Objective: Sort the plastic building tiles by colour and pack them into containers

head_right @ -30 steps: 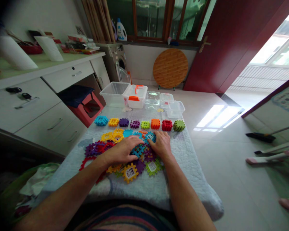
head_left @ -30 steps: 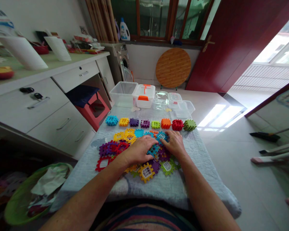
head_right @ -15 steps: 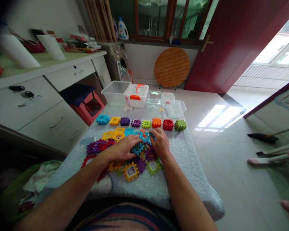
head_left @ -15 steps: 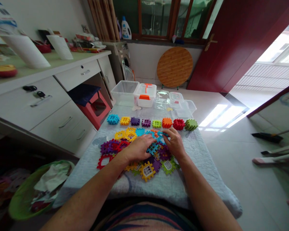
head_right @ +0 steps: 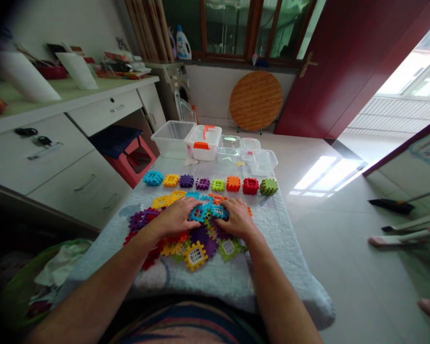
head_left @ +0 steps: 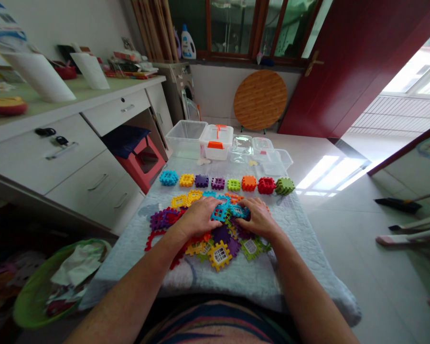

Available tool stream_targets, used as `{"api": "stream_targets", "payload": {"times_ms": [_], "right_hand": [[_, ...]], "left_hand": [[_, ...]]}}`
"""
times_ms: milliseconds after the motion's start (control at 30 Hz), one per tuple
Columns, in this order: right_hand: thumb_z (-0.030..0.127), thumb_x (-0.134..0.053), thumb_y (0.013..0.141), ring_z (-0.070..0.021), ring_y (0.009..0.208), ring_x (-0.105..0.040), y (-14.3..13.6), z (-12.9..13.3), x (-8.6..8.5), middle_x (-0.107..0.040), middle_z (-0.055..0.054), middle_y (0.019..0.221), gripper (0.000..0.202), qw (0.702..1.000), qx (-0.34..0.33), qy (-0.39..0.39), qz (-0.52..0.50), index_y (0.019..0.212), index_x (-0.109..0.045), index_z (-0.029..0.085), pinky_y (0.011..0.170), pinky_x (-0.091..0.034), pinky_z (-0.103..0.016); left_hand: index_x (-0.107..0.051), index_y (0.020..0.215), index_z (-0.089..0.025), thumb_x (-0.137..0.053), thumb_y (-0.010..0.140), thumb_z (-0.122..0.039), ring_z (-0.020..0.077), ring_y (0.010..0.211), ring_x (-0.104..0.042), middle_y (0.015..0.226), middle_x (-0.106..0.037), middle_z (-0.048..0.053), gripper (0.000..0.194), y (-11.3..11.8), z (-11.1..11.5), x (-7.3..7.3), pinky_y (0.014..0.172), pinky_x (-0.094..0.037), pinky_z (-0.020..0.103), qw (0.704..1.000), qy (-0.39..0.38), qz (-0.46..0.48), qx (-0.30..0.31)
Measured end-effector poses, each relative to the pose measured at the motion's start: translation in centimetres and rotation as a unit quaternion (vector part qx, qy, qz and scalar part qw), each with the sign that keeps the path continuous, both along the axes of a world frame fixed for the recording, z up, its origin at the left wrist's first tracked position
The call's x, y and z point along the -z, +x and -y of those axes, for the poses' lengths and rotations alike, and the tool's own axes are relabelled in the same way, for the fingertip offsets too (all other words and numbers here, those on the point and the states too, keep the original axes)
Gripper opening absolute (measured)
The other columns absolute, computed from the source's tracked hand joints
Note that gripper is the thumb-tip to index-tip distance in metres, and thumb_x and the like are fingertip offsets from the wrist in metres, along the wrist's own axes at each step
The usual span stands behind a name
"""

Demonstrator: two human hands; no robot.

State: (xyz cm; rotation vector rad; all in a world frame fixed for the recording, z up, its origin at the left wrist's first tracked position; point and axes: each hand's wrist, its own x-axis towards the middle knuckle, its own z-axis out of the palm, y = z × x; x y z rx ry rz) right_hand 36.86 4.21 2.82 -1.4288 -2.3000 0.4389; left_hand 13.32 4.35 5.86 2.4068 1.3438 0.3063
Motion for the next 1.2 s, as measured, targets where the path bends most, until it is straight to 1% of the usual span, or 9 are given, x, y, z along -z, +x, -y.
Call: {"api": "stream_targets", "payload": {"times_ms": [100, 267, 433, 600, 733, 867, 1000, 1100, 1200], "right_hand": [[0.030, -0.071, 0.073, -0.0256, 0.096, -0.050, -0.2, 0.1, 0.0, -0.061, -0.007, 0.102, 0.045, 1.000, 0.002, -0.007, 0.006, 0.116, -0.063, 0.020, 0.087, -0.039, -0.041], [0.038, -0.071, 0.075, -0.0259, 0.098, -0.048, -0.2, 0.3, -0.4, -0.058, -0.007, 0.103, 0.045, 1.000, 0.000, -0.018, 0.007, 0.116, -0.064, 0.022, 0.088, -0.038, -0.042], [0.038, -0.067, 0.078, -0.0267, 0.101, -0.048, -0.2, 0.3, -0.7, -0.058, -0.007, 0.103, 0.037, 0.999, 0.006, -0.036, 0.021, 0.111, -0.066, 0.021, 0.088, -0.037, -0.042], [0.040, -0.067, 0.077, -0.0275, 0.101, -0.048, -0.4, 0.3, -0.5, -0.058, -0.008, 0.107, 0.041, 0.998, 0.021, -0.034, 0.044, 0.114, -0.064, 0.022, 0.087, -0.035, -0.042], [0.043, -0.070, 0.073, -0.0280, 0.100, -0.049, -0.5, 0.2, -0.4, -0.059, -0.008, 0.105, 0.041, 0.998, 0.032, -0.028, 0.050, 0.106, -0.064, 0.020, 0.086, -0.035, -0.041], [0.042, -0.073, 0.068, -0.0271, 0.096, -0.052, -0.3, 0.2, -0.7, -0.061, -0.006, 0.098, 0.039, 0.999, 0.044, -0.016, 0.020, 0.097, -0.061, 0.019, 0.084, -0.037, -0.040], [0.040, -0.073, 0.069, -0.0254, 0.093, -0.055, -0.5, 0.2, -1.1, -0.063, -0.006, 0.096, 0.037, 0.996, 0.050, 0.020, -0.065, 0.096, -0.058, 0.019, 0.085, -0.041, -0.039], [0.041, -0.074, 0.071, -0.0257, 0.096, -0.055, -1.9, 0.2, -1.1, -0.063, -0.007, 0.099, 0.039, 0.994, 0.023, 0.044, -0.095, 0.101, -0.059, 0.020, 0.086, -0.042, -0.040], [0.046, -0.075, 0.073, -0.0276, 0.102, -0.054, -3.4, 0.3, -0.8, -0.063, -0.009, 0.109, 0.045, 0.996, -0.015, 0.050, -0.074, 0.108, -0.062, 0.021, 0.089, -0.042, -0.042]], "left_hand": [[-0.057, 0.130, -0.016, -0.074, 0.071, -0.030, 0.0304, 0.113, -0.058, 0.124, -0.064, 0.013, 0.063, -0.3, -0.1, -0.1, 0.100, -0.045, 0.044, 1.000, -0.017, 0.001, 0.016], [-0.055, 0.132, -0.017, -0.072, 0.071, -0.024, 0.0300, 0.117, -0.057, 0.128, -0.062, 0.013, 0.064, -0.7, -0.2, 0.0, 0.103, -0.043, 0.043, 0.999, -0.025, 0.009, 0.031], [-0.057, 0.130, -0.017, -0.073, 0.071, -0.025, 0.0299, 0.113, -0.060, 0.124, -0.064, 0.013, 0.062, -0.7, -0.2, 0.1, 0.101, -0.046, 0.043, 0.999, -0.031, 0.022, 0.020], [-0.060, 0.126, -0.017, -0.073, 0.072, -0.026, 0.0285, 0.112, -0.060, 0.122, -0.065, 0.012, 0.057, -0.7, -0.2, 0.1, 0.101, -0.045, 0.042, 0.999, -0.025, 0.044, 0.002], [-0.061, 0.124, -0.017, -0.075, 0.072, -0.026, 0.0270, 0.113, -0.060, 0.123, -0.065, 0.011, 0.054, -0.5, -0.3, 0.2, 0.102, -0.045, 0.041, 0.998, -0.023, 0.056, -0.004], [-0.062, 0.122, -0.018, -0.077, 0.071, -0.025, 0.0270, 0.114, -0.060, 0.123, -0.066, 0.010, 0.053, -0.3, -0.2, 0.3, 0.103, -0.044, 0.041, 0.997, -0.036, 0.065, -0.010], [-0.061, 0.123, -0.019, -0.078, 0.070, -0.028, 0.0278, 0.114, -0.060, 0.123, -0.065, 0.010, 0.056, -0.5, -0.2, 0.5, 0.102, -0.045, 0.042, 0.996, -0.037, 0.082, -0.016], [-0.057, 0.128, -0.018, -0.080, 0.069, -0.031, 0.0289, 0.116, -0.058, 0.126, -0.063, 0.012, 0.065, -1.0, -0.2, 0.7, 0.103, -0.044, 0.043, 0.995, -0.030, 0.088, -0.019], [-0.054, 0.132, -0.018, -0.081, 0.067, -0.032, 0.0300, 0.121, -0.055, 0.131, -0.060, 0.014, 0.072, -1.4, -0.2, 0.7, 0.106, -0.041, 0.046, 0.996, -0.023, 0.084, -0.017]]}}
